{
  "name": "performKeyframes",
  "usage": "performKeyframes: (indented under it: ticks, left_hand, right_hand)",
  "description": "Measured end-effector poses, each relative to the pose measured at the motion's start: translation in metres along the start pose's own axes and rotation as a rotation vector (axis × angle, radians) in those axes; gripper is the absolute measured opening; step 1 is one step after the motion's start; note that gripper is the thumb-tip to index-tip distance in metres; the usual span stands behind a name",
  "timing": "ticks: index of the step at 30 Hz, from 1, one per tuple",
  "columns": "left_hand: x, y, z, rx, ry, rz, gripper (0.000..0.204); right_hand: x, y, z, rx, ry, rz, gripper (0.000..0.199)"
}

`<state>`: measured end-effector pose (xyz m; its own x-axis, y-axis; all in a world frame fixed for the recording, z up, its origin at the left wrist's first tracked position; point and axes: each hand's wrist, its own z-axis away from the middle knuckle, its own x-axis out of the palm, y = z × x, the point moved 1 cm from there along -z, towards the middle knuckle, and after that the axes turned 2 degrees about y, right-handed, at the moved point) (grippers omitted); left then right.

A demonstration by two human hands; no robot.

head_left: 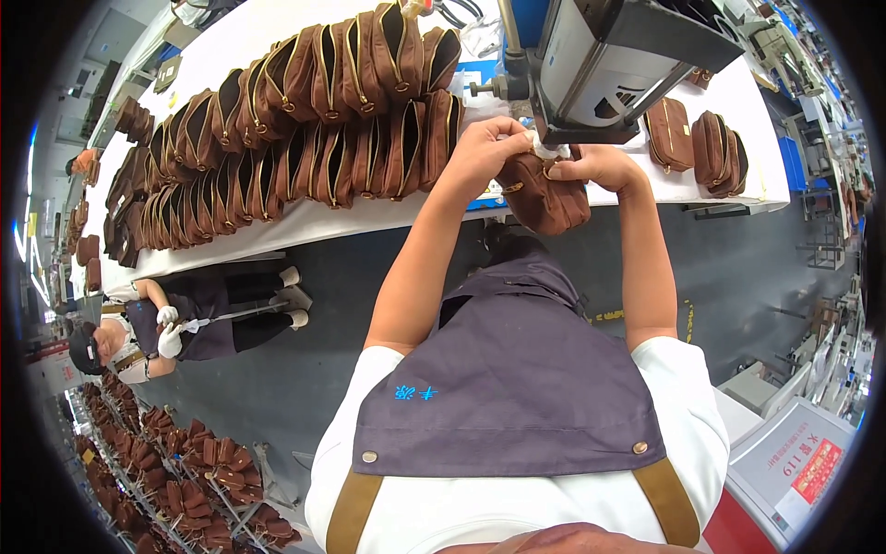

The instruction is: Pressing a logo or hardware onto leather bags using a specialized machine.

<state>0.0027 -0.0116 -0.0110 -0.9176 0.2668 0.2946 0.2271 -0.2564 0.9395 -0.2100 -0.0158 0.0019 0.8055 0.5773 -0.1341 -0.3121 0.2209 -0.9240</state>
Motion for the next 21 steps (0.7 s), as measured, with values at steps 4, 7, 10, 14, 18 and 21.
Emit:
performKeyframes:
  ticks: [4, 7, 10, 14, 18, 21]
  left_hand:
    - [0.003, 0.003, 0.005, -0.022, -0.004, 0.086, 0.013]
    - [-0.001, 0.002, 0.004, -0.06, -0.006, 0.057, 0.011]
    - [-0.005, 0.003, 0.005, -0.021, 0.001, -0.054, 0.011]
    - [0.006, 0.015, 0.017, 0.023, 0.055, -0.146, 0.013]
    - [0.03, 0.009, 0.051, 0.011, 0.141, -0.064, 0.017]
    - [0.059, -0.018, 0.078, 0.043, 0.273, -0.109, 0.014]
  right_hand:
    - [0.004, -0.009, 0.002, -0.117, 0.0, 0.003, 0.054]
    - [0.003, -0.003, -0.003, -0.102, -0.024, -0.028, 0.053]
    - [0.0, -0.006, -0.003, -0.014, -0.074, -0.025, 0.052]
    - [0.007, -0.03, 0.011, -0.117, -0.012, 0.042, 0.059]
    - [0.02, -0.027, 0.042, -0.435, 0.232, 0.534, 0.067]
    - [0.043, -0.039, 0.075, -0.417, 0.274, 0.627, 0.064]
